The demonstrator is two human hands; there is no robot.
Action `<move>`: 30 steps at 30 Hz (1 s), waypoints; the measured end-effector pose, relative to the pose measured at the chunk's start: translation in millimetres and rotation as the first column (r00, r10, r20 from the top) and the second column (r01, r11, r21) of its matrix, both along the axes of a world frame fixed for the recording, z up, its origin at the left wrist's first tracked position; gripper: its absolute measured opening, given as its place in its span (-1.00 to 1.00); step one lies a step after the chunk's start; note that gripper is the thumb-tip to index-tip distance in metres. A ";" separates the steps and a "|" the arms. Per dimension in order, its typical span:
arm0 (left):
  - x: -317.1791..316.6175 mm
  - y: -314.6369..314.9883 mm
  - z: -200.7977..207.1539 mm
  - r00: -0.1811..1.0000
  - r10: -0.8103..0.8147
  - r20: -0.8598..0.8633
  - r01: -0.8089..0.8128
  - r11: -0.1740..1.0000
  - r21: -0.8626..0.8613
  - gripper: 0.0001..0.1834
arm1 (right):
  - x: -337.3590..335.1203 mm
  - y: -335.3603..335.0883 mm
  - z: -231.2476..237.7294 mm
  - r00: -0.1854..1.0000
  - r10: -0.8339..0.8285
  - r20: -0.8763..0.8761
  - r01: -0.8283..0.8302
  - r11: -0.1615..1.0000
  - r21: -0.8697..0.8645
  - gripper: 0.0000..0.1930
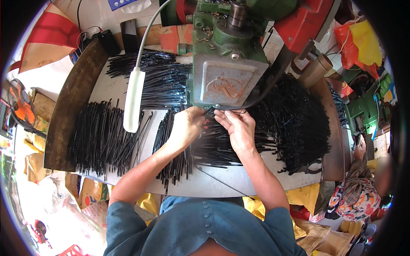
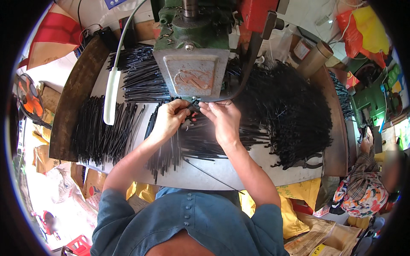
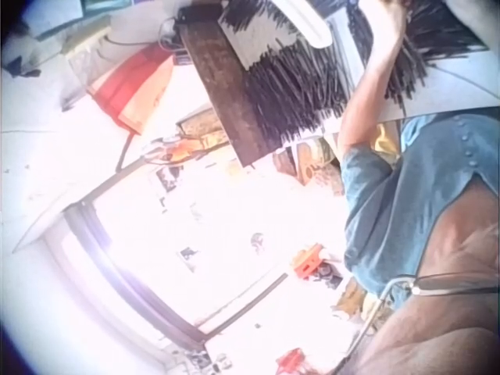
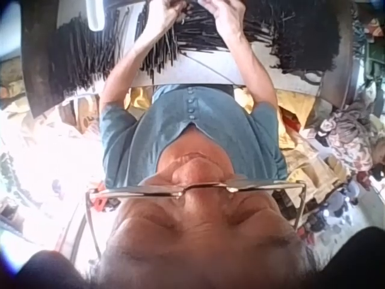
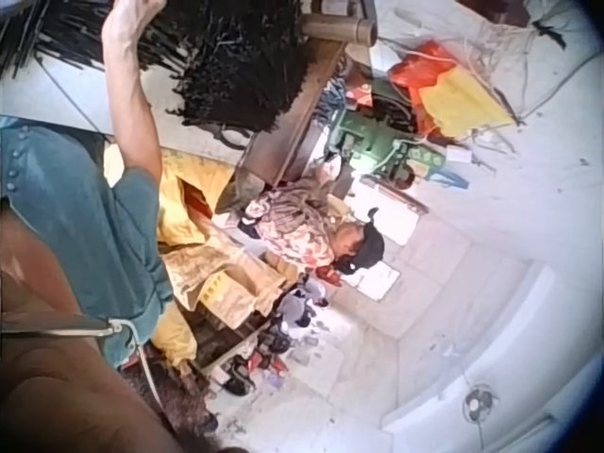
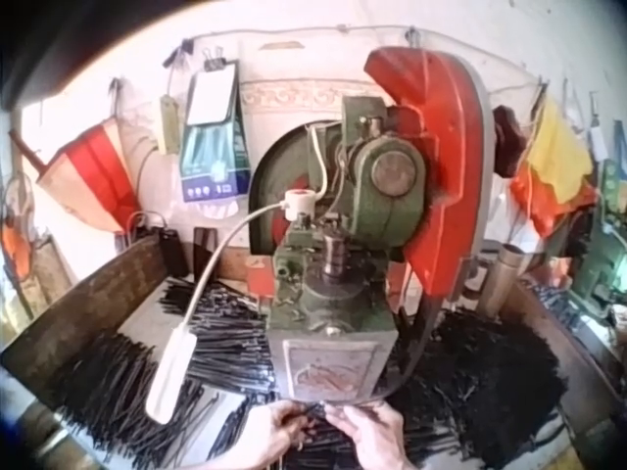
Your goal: The person feeds long plastic strips into a small press machine by hand to secure connectors onto them.
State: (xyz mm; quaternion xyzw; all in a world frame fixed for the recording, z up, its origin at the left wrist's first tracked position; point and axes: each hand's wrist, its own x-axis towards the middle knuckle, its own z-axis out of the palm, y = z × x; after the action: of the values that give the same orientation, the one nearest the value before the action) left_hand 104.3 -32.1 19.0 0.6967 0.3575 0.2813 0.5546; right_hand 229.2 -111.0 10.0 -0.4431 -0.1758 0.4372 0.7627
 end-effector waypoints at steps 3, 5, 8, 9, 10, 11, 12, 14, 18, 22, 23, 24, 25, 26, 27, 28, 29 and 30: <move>0.9 -1.1 3.6 1.000 -0.005 0.005 0.005 1.000 -0.003 -0.84 | -0.3 1.6 -1.8 1.000 -0.001 0.007 0.001 1.000 0.001 -0.92; 1.6 -0.4 2.0 1.000 0.000 0.003 0.000 1.000 0.011 -0.84 | -0.3 1.9 -2.5 1.000 0.000 0.022 -0.001 1.000 0.008 -0.91; 2.3 -0.2 1.8 1.000 0.002 0.007 -0.002 0.997 0.072 -0.84 | -0.5 2.6 -2.0 1.000 -0.005 0.020 0.004 1.000 0.010 -0.91; 2.5 -0.3 1.9 1.000 -0.002 0.013 0.001 0.993 0.120 -0.84 | -0.6 2.5 -2.0 1.000 -0.003 0.021 0.003 1.000 0.011 -0.91; 2.4 -0.6 2.4 1.000 0.000 0.014 -0.001 0.993 0.120 -0.84 | -0.9 2.2 -2.1 1.000 -0.006 0.024 0.006 1.000 0.015 -0.92; 2.3 -1.0 3.1 1.000 -0.004 0.018 0.001 0.988 0.153 -0.84 | -1.0 2.0 -2.1 1.000 -0.010 0.027 0.009 1.000 0.019 -0.92; 2.1 -1.1 3.4 1.000 -0.008 0.022 0.003 0.983 0.186 -0.84 | -0.8 2.1 -2.3 1.000 -0.008 0.027 0.007 1.000 0.019 -0.92; 2.6 0.2 -0.8 1.000 -0.008 0.022 0.003 0.971 0.238 -0.84 | -0.2 1.8 -2.6 0.999 -0.006 0.039 0.006 1.000 0.023 -0.92; 3.7 5.7 -11.6 1.000 0.006 -0.017 0.002 0.877 0.480 -0.84 | -1.2 1.6 -1.6 0.999 -0.008 0.050 0.007 1.000 0.020 -0.92; 3.6 5.2 -10.3 1.000 -0.006 -0.028 0.018 0.877 0.479 -0.84 | -1.6 1.6 -2.3 0.999 -0.014 0.041 0.014 1.000 0.020 -0.91; 2.6 5.0 -12.1 0.994 0.019 -0.111 0.050 0.810 0.584 -0.80 | -2.2 1.8 -2.0 0.999 -0.014 0.038 0.014 1.000 0.023 -0.91; 1.8 4.1 -13.1 0.980 0.054 -0.191 0.091 0.731 0.676 -0.76 | -2.6 1.9 -2.0 0.999 -0.014 0.039 0.013 1.000 0.024 -0.91; 1.5 1.9 -11.1 0.980 0.052 -0.190 0.092 0.731 0.677 -0.76 | -2.2 1.9 -2.5 1.000 -0.014 0.028 0.013 1.000 0.017 -0.91; 0.6 -1.2 -7.0 0.965 0.071 -0.254 0.148 0.654 0.742 -0.76 | -1.5 1.7 -2.8 1.000 -0.013 0.016 0.013 1.000 0.010 -0.91; 0.4 -3.5 -4.9 0.944 0.097 -0.315 0.207 0.570 0.795 -0.75 | -0.7 1.4 -2.6 1.000 -0.015 0.017 0.015 1.000 0.011 -0.91; 0.8 -4.6 -5.0 0.945 0.096 -0.314 0.207 0.569 0.796 -0.75 | -0.3 1.2 -1.9 1.000 -0.012 -0.005 0.012 1.000 0.003 -0.92; 1.5 -5.6 -5.2 0.942 0.096 -0.321 0.201 0.606 0.770 -0.79 | 0.1 1.0 -1.5 1.000 -0.008 -0.026 0.008 1.000 -0.004 -0.92; 2.1 -6.0 -5.6 0.939 0.097 -0.329 0.194 0.642 0.742 -0.82 | 0.7 0.6 -1.5 1.000 -0.009 -0.026 0.009 1.000 -0.003 -0.92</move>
State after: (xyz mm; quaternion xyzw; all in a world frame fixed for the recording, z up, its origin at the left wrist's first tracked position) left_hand 106.4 -38.1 13.4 0.9121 0.2757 0.2662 0.1454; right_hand 229.9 -110.4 8.5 -0.4393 -0.1633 0.4399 0.7661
